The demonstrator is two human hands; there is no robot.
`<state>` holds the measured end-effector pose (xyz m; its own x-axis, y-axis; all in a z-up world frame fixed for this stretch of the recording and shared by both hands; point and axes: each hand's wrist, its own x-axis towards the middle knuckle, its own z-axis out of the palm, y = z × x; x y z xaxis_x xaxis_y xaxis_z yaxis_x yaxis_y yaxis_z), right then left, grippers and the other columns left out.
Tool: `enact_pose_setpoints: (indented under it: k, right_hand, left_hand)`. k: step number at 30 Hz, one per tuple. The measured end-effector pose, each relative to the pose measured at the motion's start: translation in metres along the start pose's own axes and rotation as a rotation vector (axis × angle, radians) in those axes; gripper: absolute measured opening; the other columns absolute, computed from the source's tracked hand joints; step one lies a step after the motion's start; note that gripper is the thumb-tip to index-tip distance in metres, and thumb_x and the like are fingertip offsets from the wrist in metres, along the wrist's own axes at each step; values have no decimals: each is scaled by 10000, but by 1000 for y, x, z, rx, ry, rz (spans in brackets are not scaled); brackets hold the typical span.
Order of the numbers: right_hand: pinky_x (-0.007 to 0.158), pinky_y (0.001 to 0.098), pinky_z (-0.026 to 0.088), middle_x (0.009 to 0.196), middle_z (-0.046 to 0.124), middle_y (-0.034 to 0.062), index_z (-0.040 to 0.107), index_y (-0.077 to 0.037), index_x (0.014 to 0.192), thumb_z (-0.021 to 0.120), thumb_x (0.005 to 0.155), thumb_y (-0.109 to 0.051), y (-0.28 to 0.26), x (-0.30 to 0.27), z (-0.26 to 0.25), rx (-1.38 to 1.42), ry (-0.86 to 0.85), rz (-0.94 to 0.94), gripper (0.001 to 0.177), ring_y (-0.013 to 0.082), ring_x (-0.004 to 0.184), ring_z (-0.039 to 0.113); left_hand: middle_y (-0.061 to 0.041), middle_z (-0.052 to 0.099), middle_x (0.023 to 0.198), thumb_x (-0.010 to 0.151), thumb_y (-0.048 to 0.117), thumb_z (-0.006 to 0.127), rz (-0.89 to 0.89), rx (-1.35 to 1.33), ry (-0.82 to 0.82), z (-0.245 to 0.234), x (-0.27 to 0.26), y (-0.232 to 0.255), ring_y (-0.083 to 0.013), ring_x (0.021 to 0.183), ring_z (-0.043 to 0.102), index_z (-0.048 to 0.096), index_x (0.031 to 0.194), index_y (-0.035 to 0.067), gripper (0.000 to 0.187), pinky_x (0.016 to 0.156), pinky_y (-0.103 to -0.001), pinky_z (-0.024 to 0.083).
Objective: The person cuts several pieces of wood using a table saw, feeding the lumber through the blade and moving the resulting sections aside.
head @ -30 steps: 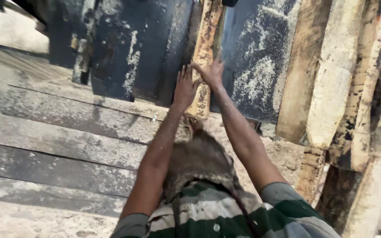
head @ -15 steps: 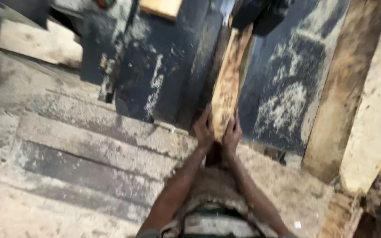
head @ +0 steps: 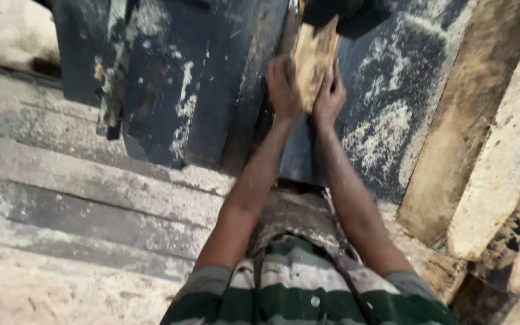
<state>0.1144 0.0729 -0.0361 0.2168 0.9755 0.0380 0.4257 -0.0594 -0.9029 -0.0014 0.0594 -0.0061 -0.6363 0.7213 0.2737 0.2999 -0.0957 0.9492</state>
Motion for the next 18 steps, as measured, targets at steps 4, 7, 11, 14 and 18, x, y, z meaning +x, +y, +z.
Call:
enact_pose_setpoints:
  k: [4,7,11,14,18]
  right_hand:
    - [910,380,572,1309,695,211,641,-3,1409,585,1130,-345,32,81,19,-27,100,-184,445,278,1140,698]
    - [590,406,355,679,571,87,696,17,1025,668,1069,-357,57,126,36,15,106,-99,377,178,612,461]
    - [561,388,464,716,636,48,644,2,936,756,910,-362,67,181,49,338,158,-37,381,148,632,555]
    - [765,392,566,971,750,103,667,-18,1117,677,960,-409,61,197,-4,217,133,-14,422,219,879,712]
    - [1013,435,570,1279,730,182,620,9,1351,543,1099,-448,24,199,-80,59,163,-286,527,312,1192,713]
  left_hand:
    - [-104,595,1044,1120,230,539,23,-191,171,16,28,7,-271,1014,563,602,1037,26,229,973,-389,455]
    - [-84,598,1058,1131,200,526,96,-98,115,-28,-11,12,-232,993,570,601,1077,32,191,947,-387,447]
    - [-101,643,1024,1100,120,531,59,-21,-20,-106,-105,27,-253,949,568,643,1070,49,136,893,-382,415]
    - [-152,646,1220,1085,110,526,53,150,-170,-176,-174,41,-323,1142,589,662,1196,7,204,995,-430,467]
    - [-133,675,1210,1086,205,532,-103,121,129,-267,-234,57,-293,1149,623,682,1075,35,227,941,-420,536]
